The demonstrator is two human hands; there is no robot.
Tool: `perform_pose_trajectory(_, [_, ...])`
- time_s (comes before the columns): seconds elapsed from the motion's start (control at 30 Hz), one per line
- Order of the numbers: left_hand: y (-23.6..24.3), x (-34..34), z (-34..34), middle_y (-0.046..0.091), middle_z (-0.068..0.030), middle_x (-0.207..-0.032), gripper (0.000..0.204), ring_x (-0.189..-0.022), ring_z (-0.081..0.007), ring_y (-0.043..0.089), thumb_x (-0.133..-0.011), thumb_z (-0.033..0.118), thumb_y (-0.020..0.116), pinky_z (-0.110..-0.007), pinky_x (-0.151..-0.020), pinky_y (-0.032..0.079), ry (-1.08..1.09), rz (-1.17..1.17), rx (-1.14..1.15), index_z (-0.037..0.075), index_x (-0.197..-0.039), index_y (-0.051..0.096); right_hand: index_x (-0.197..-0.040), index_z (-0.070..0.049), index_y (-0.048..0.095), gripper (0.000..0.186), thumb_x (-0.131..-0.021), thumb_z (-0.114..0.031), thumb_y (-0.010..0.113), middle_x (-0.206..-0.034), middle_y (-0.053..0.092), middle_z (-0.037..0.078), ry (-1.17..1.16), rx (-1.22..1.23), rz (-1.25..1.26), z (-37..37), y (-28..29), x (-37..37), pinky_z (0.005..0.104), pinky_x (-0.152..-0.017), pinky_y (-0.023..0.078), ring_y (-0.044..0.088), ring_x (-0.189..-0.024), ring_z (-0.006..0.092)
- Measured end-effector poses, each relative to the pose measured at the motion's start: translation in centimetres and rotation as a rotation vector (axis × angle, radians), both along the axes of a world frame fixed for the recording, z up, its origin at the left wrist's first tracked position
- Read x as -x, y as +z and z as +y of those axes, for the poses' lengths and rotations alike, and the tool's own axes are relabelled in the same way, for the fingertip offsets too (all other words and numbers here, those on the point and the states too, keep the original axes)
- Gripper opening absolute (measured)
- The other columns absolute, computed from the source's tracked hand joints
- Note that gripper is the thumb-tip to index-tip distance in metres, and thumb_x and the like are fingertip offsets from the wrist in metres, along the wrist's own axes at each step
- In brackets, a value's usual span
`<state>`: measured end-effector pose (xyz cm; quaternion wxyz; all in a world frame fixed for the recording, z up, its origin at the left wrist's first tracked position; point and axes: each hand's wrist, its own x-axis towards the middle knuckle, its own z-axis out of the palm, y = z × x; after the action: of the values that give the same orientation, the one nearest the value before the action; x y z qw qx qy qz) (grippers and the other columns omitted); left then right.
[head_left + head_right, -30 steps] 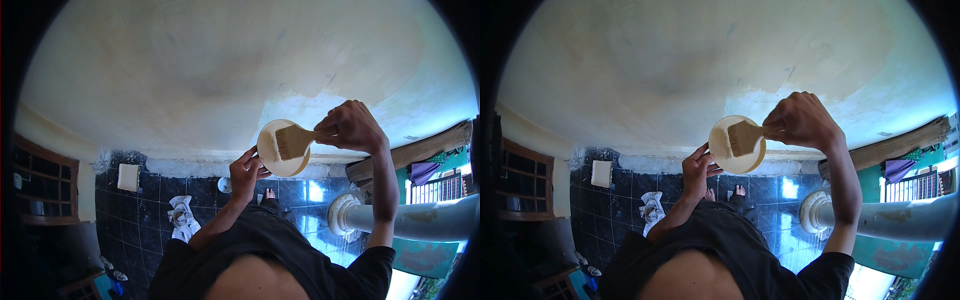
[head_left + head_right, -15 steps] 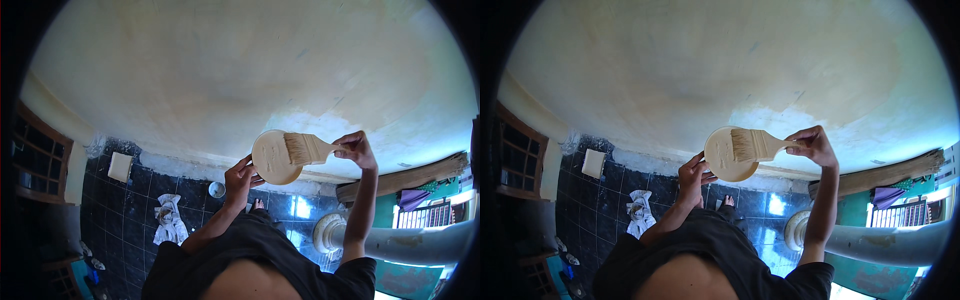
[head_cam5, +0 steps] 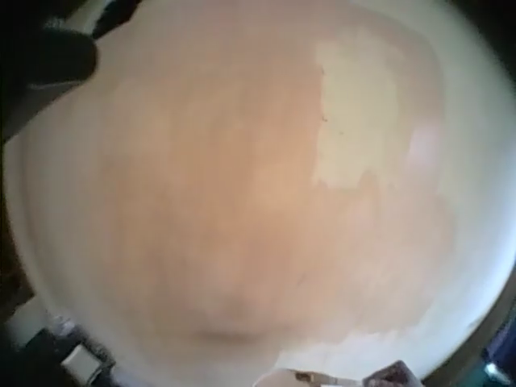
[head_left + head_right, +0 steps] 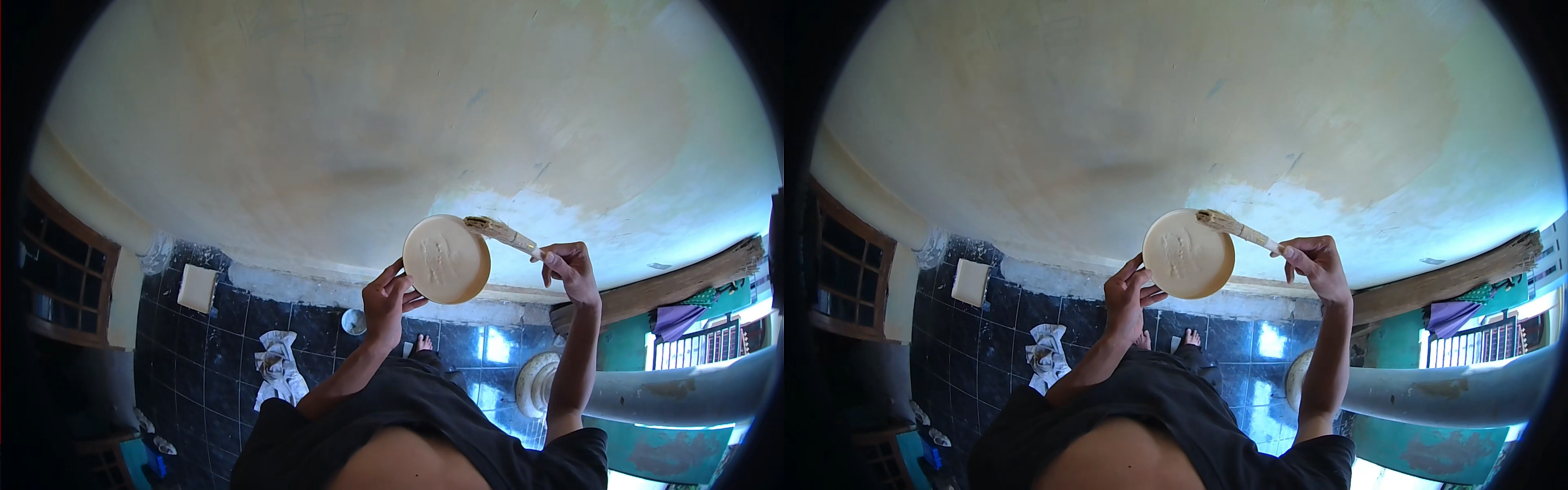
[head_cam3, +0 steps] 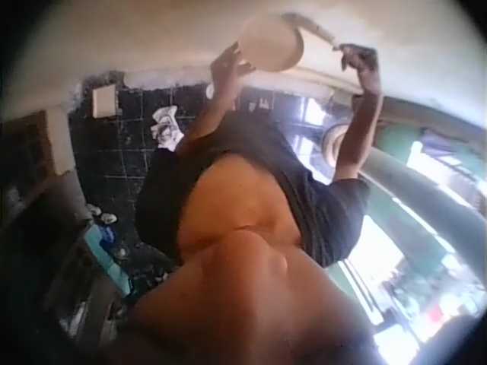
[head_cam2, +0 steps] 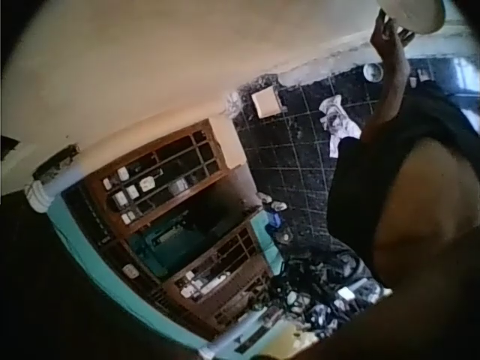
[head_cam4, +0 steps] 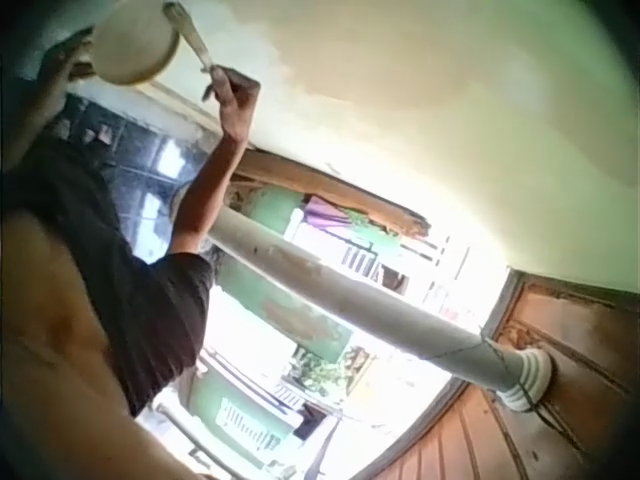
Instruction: Painting a wall using a brush and a small container of paint.
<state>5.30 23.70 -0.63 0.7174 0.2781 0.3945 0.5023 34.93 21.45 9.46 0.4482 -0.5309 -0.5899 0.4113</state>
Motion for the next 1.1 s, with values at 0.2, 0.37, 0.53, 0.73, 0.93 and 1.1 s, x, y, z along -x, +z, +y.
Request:
perform_pose_trajectory(0.2, [-0.9,-0.6,-0.4,0.065,-0.015,-0.104,0.044,-0.079,-0.0238,0.069,-0.09,0.011,0.056,-0.034,-0.071,0.06,0.028,-0.029,-0.008,-0.003,-0.13,0.048,-0.098,0.003,0.07,0.027,-0.083,-0.019,0.071,-0.063,0.052,-0.006,-0.217,-0.099,0.013,-0.9,3.9,1.0,0.0192,-0.049,0.029,0.038,-0.055,0.0023])
perform_pose_trajectory(0.37, [-1.1,-0.4,-1.5,0.063,-0.0159,-0.104,0.042,-0.079,-0.0293,0.069,-0.087,0.006,0.052,-0.036,-0.069,0.061,0.088,-0.011,-0.036,-0.004,-0.128,0.049,-0.108,-0.008,0.07,0.027,-0.081,-0.008,0.072,-0.06,0.055,0.004,-0.619,-0.773,-0.612,0.1,15.8,2.4,0.0242,-0.046,0.035,0.039,-0.049,0.0062])
perform_pose_trajectory(0.53, [-0.4,-0.9,-1.7,0.063,-0.0155,-0.105,0.04,-0.081,-0.0317,0.069,-0.087,0.011,0.052,-0.038,-0.069,0.061,0.117,0.037,-0.065,-0.002,-0.125,0.053,-0.11,-0.014,0.07,0.028,-0.082,-0.011,0.071,-0.055,0.046,0.005,-0.829,-1.247,-0.921,4.6,26.8,2.3,0.0266,-0.047,0.038,0.038,-0.047,0.0117])
perform_pose_trajectory(0.73, [-0.3,-1.1,-1.2,0.062,-0.0157,-0.105,0.04,-0.084,-0.0334,0.068,-0.087,0.013,0.052,-0.04,-0.071,0.06,0.142,0.052,-0.078,-0.002,-0.124,0.053,-0.097,-0.015,0.073,0.017,-0.081,-0.015,0.069,-0.064,0.065,0.009,-0.819,-1.048,-1.02,7.9,30.1,0.2,0.0345,-0.051,0.048,0.06,-0.054,0.0252])
perform_pose_trajectory(0.93, [-0.4,-1.6,-1.1,0.061,-0.0159,-0.109,0.041,-0.083,-0.0323,0.068,-0.086,0.014,0.052,-0.04,-0.072,0.06,0.199,0.043,-0.122,-0.001,-0.124,0.053,-0.097,-0.011,0.073,0.018,-0.08,-0.011,0.069,-0.066,0.065,0.012,-0.853,-0.821,-1.021,4.9,30.3,-2.7,0.0322,-0.054,0.048,0.059,-0.053,0.0228])
perform_pose_trajectory(1.1, [-0.6,-1.3,-1.4,0.061,-0.0171,-0.11,0.041,-0.082,-0.0324,0.068,-0.086,0.015,0.053,-0.039,-0.072,0.06,0.187,0.044,-0.074,-0.001,-0.124,0.053,-0.105,-0.008,0.071,0.027,-0.077,-0.007,0.07,-0.075,0.07,0.008,-0.854,-1.068,-0.907,0.8,32.9,-3.3,0.0245,-0.065,0.055,0.065,-0.063,0.0103])
